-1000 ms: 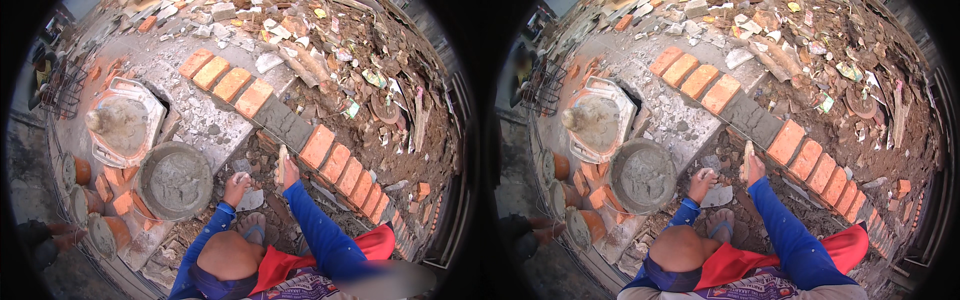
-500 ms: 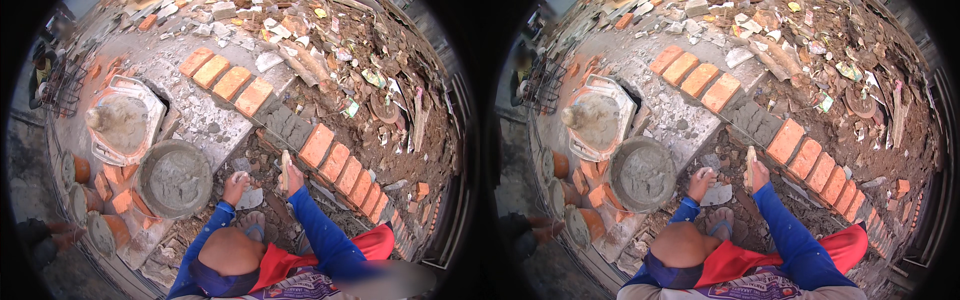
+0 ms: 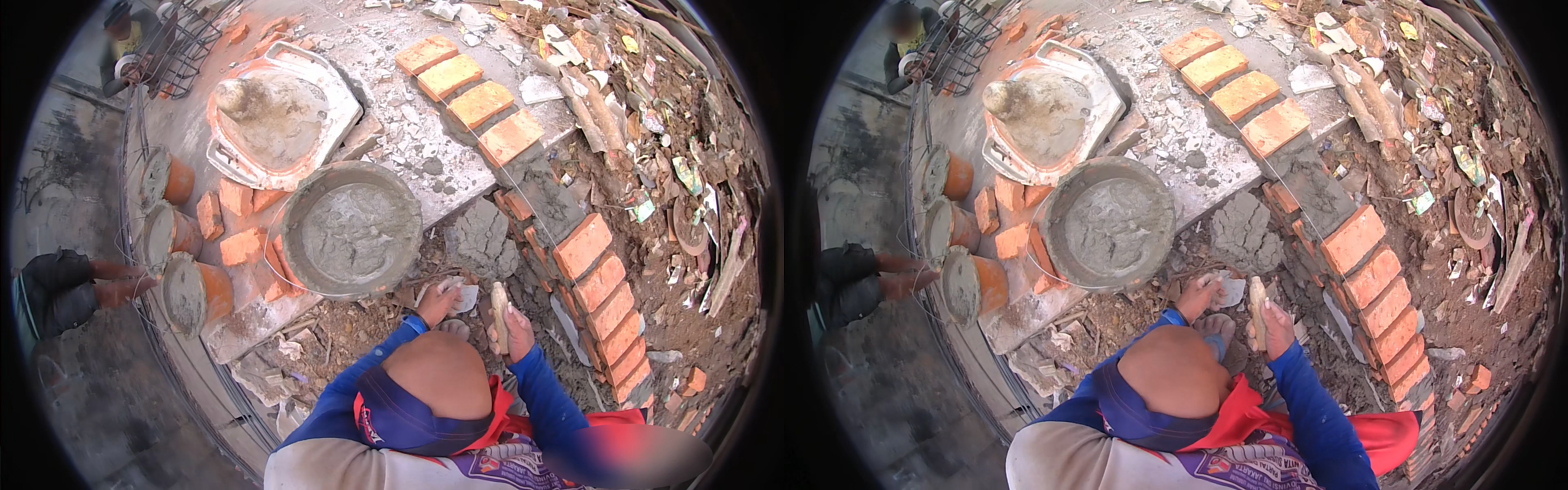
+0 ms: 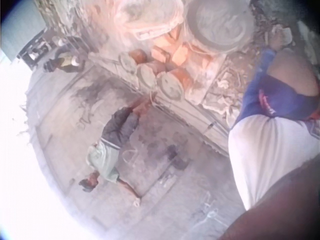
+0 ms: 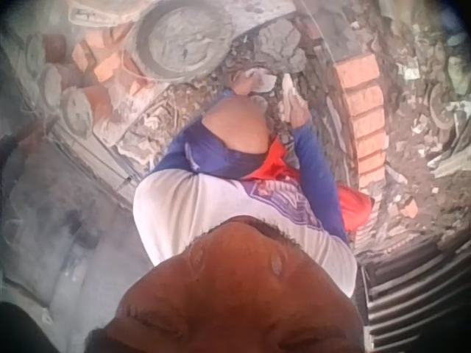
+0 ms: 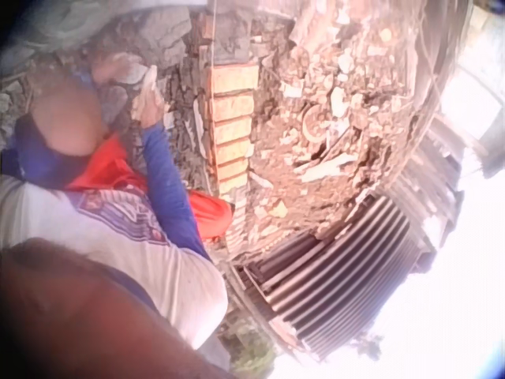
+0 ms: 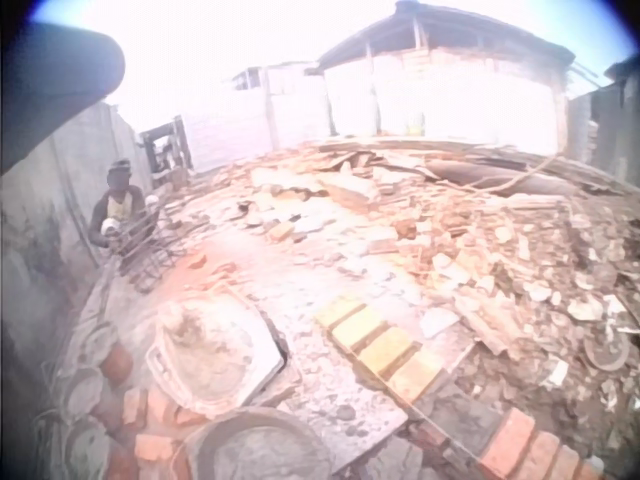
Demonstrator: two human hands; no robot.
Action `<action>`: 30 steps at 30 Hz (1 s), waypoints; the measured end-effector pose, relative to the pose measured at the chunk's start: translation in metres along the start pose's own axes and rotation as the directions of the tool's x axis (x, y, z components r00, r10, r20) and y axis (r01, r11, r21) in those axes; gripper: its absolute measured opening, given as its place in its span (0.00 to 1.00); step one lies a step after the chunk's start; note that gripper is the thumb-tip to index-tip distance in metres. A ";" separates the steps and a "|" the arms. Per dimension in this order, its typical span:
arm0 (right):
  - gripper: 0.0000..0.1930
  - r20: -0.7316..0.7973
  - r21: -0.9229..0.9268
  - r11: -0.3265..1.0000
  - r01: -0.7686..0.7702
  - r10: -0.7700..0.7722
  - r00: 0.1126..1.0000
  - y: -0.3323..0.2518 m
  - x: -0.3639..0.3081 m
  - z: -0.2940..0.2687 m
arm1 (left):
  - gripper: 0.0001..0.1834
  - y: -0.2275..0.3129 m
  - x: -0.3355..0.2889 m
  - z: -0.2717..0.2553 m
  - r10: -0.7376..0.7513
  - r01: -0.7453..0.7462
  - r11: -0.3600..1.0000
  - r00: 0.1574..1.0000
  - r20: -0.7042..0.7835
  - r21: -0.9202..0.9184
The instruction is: The person builds a brick wall by applying mortar with a trowel and placing bricks in a row, then adds more mortar on top of the newly placed bricks.
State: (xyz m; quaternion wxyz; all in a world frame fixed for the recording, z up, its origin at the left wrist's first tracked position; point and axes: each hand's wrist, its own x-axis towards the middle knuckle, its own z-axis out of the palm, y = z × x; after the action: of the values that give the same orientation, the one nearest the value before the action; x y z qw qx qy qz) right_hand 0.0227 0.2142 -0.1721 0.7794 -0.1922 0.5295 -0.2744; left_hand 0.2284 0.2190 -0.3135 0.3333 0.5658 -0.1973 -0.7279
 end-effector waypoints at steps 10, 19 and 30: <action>0.23 0.434 -0.769 0.148 0.622 -0.593 0.678 -0.091 -0.031 0.097 | 0.20 0.012 -0.066 0.034 -0.176 0.083 0.978 0.829 0.530 0.193; 0.20 0.290 -0.846 0.113 0.520 -0.721 0.629 -0.081 -0.019 0.086 | 0.20 -0.025 -0.032 0.044 -0.141 -0.030 0.963 0.792 0.594 0.269; 0.18 -0.577 -0.189 0.951 0.244 -0.309 0.756 -0.126 0.010 -0.007 | 0.22 -0.046 -0.017 0.033 -0.303 0.133 0.909 0.863 0.405 0.396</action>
State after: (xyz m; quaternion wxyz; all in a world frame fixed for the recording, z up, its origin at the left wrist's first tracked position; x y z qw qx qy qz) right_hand -0.0089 0.1103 -0.1079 0.5112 -0.2109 0.7278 -0.4056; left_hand 0.1871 0.2604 -0.3224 0.0840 0.4476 -0.3318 -0.8261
